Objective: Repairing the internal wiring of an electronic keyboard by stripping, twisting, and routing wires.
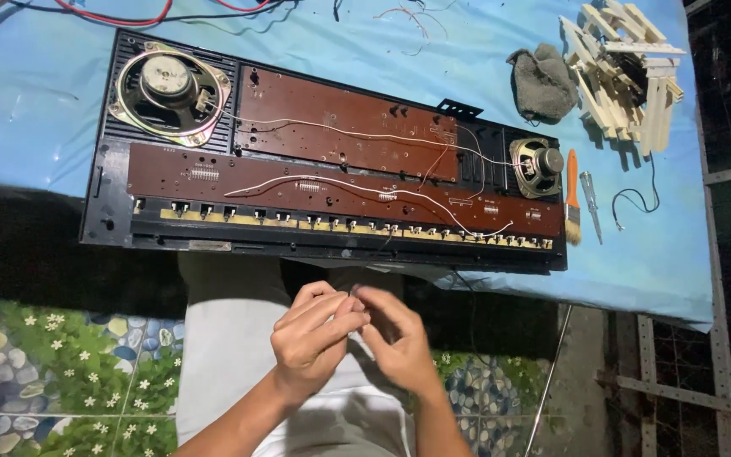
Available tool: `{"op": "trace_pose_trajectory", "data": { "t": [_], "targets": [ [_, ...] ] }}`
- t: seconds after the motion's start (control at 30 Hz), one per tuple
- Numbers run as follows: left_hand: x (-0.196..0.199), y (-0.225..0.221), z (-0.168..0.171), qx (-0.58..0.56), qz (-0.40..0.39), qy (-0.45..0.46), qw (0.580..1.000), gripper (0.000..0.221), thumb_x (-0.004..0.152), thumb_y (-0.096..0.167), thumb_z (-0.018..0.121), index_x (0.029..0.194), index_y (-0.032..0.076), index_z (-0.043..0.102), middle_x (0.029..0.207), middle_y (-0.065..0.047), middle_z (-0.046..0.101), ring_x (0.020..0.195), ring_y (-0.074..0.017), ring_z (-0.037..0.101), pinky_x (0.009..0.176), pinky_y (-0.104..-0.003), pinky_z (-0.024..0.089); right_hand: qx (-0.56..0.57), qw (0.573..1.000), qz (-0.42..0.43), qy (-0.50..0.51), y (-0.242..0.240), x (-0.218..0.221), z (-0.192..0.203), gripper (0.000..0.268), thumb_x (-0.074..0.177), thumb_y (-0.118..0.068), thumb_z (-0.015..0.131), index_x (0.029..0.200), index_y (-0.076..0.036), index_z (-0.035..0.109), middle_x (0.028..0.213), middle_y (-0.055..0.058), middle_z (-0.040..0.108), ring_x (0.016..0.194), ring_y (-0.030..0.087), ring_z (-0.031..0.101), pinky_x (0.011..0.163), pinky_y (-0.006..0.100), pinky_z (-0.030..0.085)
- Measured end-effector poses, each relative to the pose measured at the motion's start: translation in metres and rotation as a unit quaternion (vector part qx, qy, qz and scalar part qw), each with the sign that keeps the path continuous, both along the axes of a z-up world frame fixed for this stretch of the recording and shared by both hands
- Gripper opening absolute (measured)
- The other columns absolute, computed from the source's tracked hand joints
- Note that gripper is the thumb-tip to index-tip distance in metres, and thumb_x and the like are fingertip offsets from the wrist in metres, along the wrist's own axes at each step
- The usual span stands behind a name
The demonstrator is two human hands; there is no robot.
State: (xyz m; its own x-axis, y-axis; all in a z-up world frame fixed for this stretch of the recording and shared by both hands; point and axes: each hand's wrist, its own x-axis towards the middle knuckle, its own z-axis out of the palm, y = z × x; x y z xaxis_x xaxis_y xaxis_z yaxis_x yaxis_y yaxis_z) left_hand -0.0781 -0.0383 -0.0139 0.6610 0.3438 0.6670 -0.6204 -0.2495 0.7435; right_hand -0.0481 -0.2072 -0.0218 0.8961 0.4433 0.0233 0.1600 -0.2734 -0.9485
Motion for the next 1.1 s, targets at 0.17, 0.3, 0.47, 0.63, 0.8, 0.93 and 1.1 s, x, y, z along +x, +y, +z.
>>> {"op": "trace_pose_trajectory", "data": {
  "t": [0.17,0.3,0.47,0.63,0.8,0.93,1.1],
  "targets": [
    [0.000,-0.003,-0.005,0.005,-0.023,0.004,1.000,0.023,0.069,-0.015,0.067,0.085,-0.001,0.075,0.088,-0.013,0.075,0.068,-0.0204,0.064,0.078,-0.039,0.056,0.128,0.991,-0.025,0.022,-0.002,0.014,0.018,0.040,0.093,0.001,0.062,0.133,0.008,0.060,0.125,0.020,0.069,0.112,0.025,0.066,0.102,0.036,0.055],
    [0.000,-0.006,-0.007,0.000,-0.041,0.007,0.999,0.024,0.068,-0.013,0.066,0.087,-0.001,0.075,0.086,-0.012,0.075,0.066,-0.0196,0.062,0.078,-0.038,0.056,0.140,0.986,-0.081,0.049,0.008,0.018,0.014,0.028,0.099,-0.005,0.062,0.123,0.007,0.066,0.110,0.018,0.074,0.098,0.022,0.069,0.090,0.032,0.058],
    [-0.002,-0.008,-0.012,-0.016,-0.048,0.022,0.998,0.024,0.071,-0.013,0.067,0.088,0.001,0.075,0.091,-0.011,0.073,0.073,-0.0240,0.059,0.073,-0.033,0.055,0.190,0.971,-0.119,0.087,0.022,0.022,0.017,0.013,0.098,-0.001,0.062,0.107,0.006,0.069,0.101,0.017,0.073,0.084,0.017,0.065,0.078,0.028,0.056],
    [-0.002,-0.009,-0.009,-0.021,-0.060,0.027,0.998,0.025,0.069,-0.015,0.067,0.087,0.001,0.075,0.089,-0.010,0.072,0.077,-0.0243,0.062,0.069,-0.030,0.055,0.177,0.970,-0.129,0.109,0.025,0.024,0.019,0.011,0.096,-0.001,0.063,0.104,0.004,0.068,0.095,0.017,0.074,0.080,0.017,0.066,0.074,0.027,0.055],
    [0.001,-0.007,-0.009,-0.022,-0.066,0.027,0.997,0.027,0.069,-0.015,0.066,0.088,0.001,0.076,0.093,-0.011,0.074,0.078,-0.0239,0.063,0.068,-0.029,0.056,0.143,0.978,-0.131,0.071,0.019,0.030,0.020,0.015,0.097,-0.005,0.065,0.108,0.004,0.071,0.089,0.013,0.073,0.079,0.016,0.065,0.074,0.026,0.055],
    [-0.001,0.000,-0.008,0.035,-0.077,0.015,0.996,0.022,0.073,-0.014,0.072,0.092,-0.001,0.075,0.093,-0.012,0.075,0.070,-0.0208,0.062,0.075,-0.034,0.056,0.076,0.981,-0.166,-0.067,0.014,0.043,0.033,0.019,0.097,-0.001,0.065,0.115,0.004,0.071,0.108,0.012,0.076,0.082,0.013,0.065,0.075,0.023,0.055],
    [0.000,0.003,-0.024,0.078,-0.041,-0.011,0.996,0.027,0.072,-0.014,0.073,0.095,-0.001,0.076,0.085,-0.010,0.072,0.064,-0.0167,0.059,0.073,-0.033,0.057,0.051,0.977,-0.142,-0.149,0.007,0.065,0.058,0.030,0.094,0.006,0.068,0.124,0.003,0.067,0.120,0.017,0.074,0.091,0.016,0.071,0.081,0.024,0.061]
  ]
}}
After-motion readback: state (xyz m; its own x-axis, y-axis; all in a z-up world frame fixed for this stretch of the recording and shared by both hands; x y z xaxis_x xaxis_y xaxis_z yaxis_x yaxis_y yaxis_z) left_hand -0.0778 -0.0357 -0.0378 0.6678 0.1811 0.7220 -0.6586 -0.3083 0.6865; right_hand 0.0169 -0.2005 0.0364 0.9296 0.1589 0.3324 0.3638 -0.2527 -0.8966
